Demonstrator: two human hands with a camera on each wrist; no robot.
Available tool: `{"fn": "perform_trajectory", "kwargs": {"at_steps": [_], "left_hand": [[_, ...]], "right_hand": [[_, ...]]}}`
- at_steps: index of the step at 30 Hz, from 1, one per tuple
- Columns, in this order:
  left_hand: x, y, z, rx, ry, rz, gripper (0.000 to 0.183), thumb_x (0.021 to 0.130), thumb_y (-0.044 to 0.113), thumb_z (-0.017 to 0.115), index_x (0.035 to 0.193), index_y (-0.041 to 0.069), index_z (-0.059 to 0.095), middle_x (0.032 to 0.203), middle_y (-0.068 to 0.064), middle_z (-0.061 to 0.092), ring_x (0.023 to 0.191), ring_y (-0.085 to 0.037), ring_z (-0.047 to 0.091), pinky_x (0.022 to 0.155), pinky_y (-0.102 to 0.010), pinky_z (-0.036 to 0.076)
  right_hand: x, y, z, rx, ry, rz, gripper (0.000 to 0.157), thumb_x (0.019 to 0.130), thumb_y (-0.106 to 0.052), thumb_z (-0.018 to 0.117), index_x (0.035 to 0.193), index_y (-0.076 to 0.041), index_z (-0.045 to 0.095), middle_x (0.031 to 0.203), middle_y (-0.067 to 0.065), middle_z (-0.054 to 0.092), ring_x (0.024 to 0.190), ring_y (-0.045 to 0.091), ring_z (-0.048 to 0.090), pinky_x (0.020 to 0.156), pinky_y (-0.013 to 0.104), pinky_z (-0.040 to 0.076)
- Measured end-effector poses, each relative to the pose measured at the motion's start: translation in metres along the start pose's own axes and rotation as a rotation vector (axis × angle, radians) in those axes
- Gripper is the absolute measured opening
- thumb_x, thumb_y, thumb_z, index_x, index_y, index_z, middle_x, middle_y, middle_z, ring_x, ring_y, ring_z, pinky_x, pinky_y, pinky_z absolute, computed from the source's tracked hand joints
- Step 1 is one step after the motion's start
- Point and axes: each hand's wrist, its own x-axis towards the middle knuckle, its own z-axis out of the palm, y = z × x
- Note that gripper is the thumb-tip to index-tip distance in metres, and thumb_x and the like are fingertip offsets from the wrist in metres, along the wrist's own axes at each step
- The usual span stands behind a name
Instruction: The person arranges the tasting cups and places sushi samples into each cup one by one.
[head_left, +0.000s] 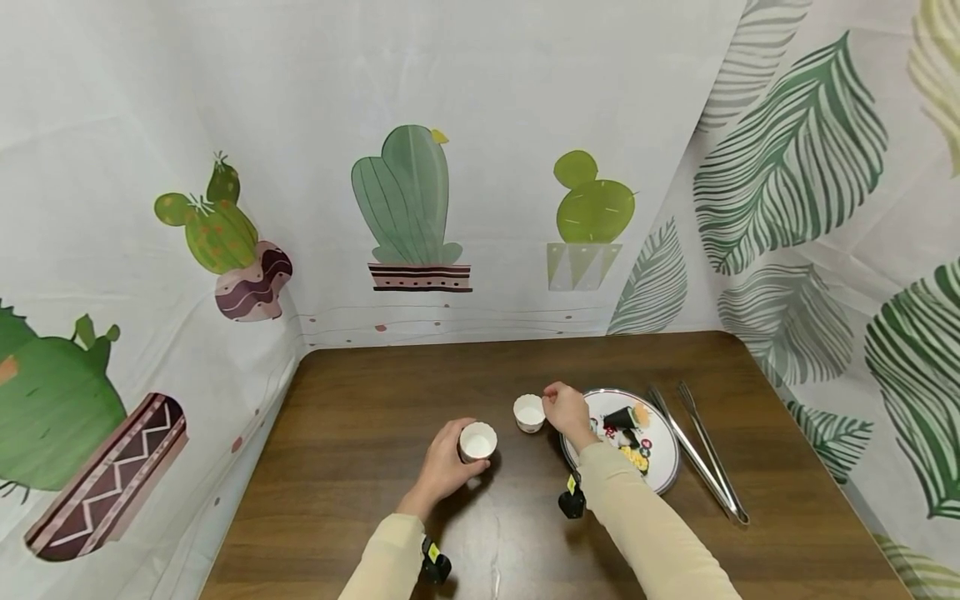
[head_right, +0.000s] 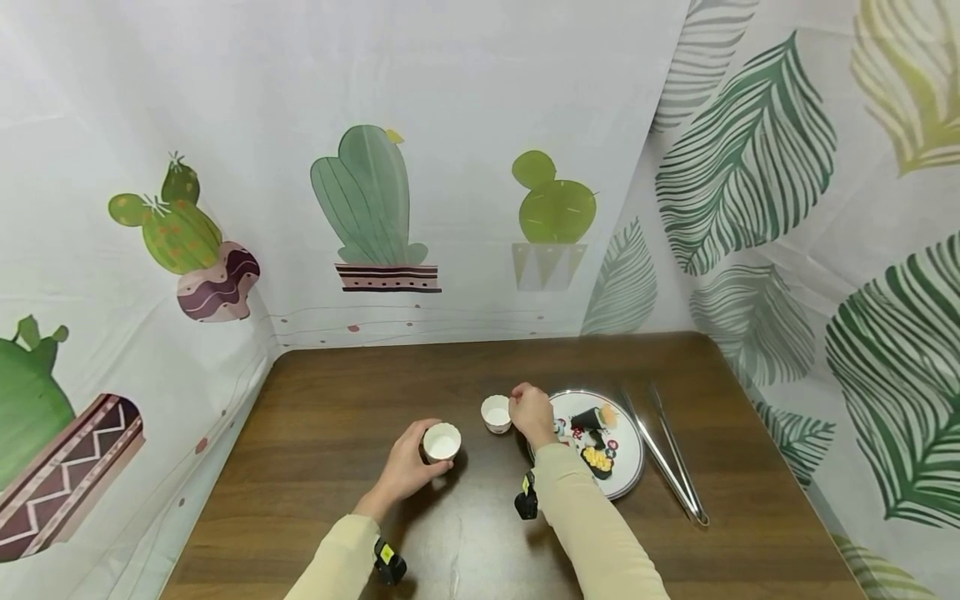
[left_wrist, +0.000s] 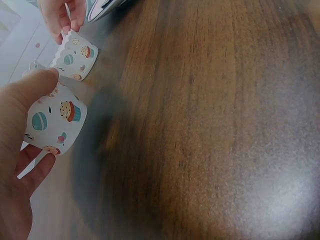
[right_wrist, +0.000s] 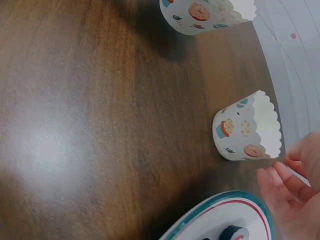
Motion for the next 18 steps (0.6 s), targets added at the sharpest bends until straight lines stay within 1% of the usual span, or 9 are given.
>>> {"fn": "perform_trajectory", "kwargs": {"at_steps": [2,5,8,12,18], "left_hand": [[0.0,0.0,0.0,0.006,0.001,0.012,0.068,0.063,0.027,0.084,0.122,0.012,0.053,0.113,-0.003,0.058,0.102,-0.022,0.056,0.083,-0.042,0.045],[0.0,0.001,-0.001,0.007,-0.004,0.012,0.069,0.063,0.027,0.083,0.122,0.012,0.053,0.113,-0.003,0.057,0.103,-0.022,0.055,0.084,-0.041,0.045],[0.0,0.002,-0.002,0.001,-0.015,0.002,0.069,0.063,0.027,0.083,0.123,0.012,0.052,0.114,-0.003,0.057,0.103,-0.022,0.055,0.085,-0.042,0.045],[0.001,0.003,-0.003,0.007,-0.019,-0.001,0.068,0.063,0.028,0.083,0.123,0.015,0.052,0.113,-0.002,0.057,0.103,-0.02,0.055,0.084,-0.041,0.045],[0.0,0.003,-0.003,0.011,-0.014,0.009,0.069,0.063,0.028,0.083,0.122,0.015,0.053,0.112,-0.001,0.057,0.102,-0.019,0.055,0.084,-0.04,0.045]], "right_hand": [[0.001,0.001,-0.001,0.0,0.001,-0.015,0.017,0.082,-0.013,0.059,0.094,-0.003,0.067,0.08,0.008,0.067,0.076,0.024,0.062,0.066,0.039,0.047],[0.002,0.001,-0.003,-0.001,0.002,-0.033,0.018,0.082,-0.013,0.059,0.094,-0.003,0.067,0.08,0.008,0.067,0.076,0.025,0.063,0.067,0.039,0.046],[0.002,-0.002,-0.007,0.0,-0.002,-0.044,0.018,0.081,-0.013,0.059,0.095,-0.003,0.067,0.081,0.008,0.068,0.078,0.026,0.063,0.068,0.04,0.046],[0.002,-0.007,-0.01,-0.001,0.004,-0.069,0.018,0.082,-0.013,0.06,0.095,-0.003,0.067,0.082,0.008,0.067,0.079,0.026,0.063,0.07,0.04,0.046],[0.005,-0.015,-0.014,-0.007,-0.002,-0.092,0.016,0.083,-0.014,0.061,0.095,-0.004,0.067,0.082,0.006,0.065,0.079,0.024,0.062,0.07,0.04,0.047]]}}
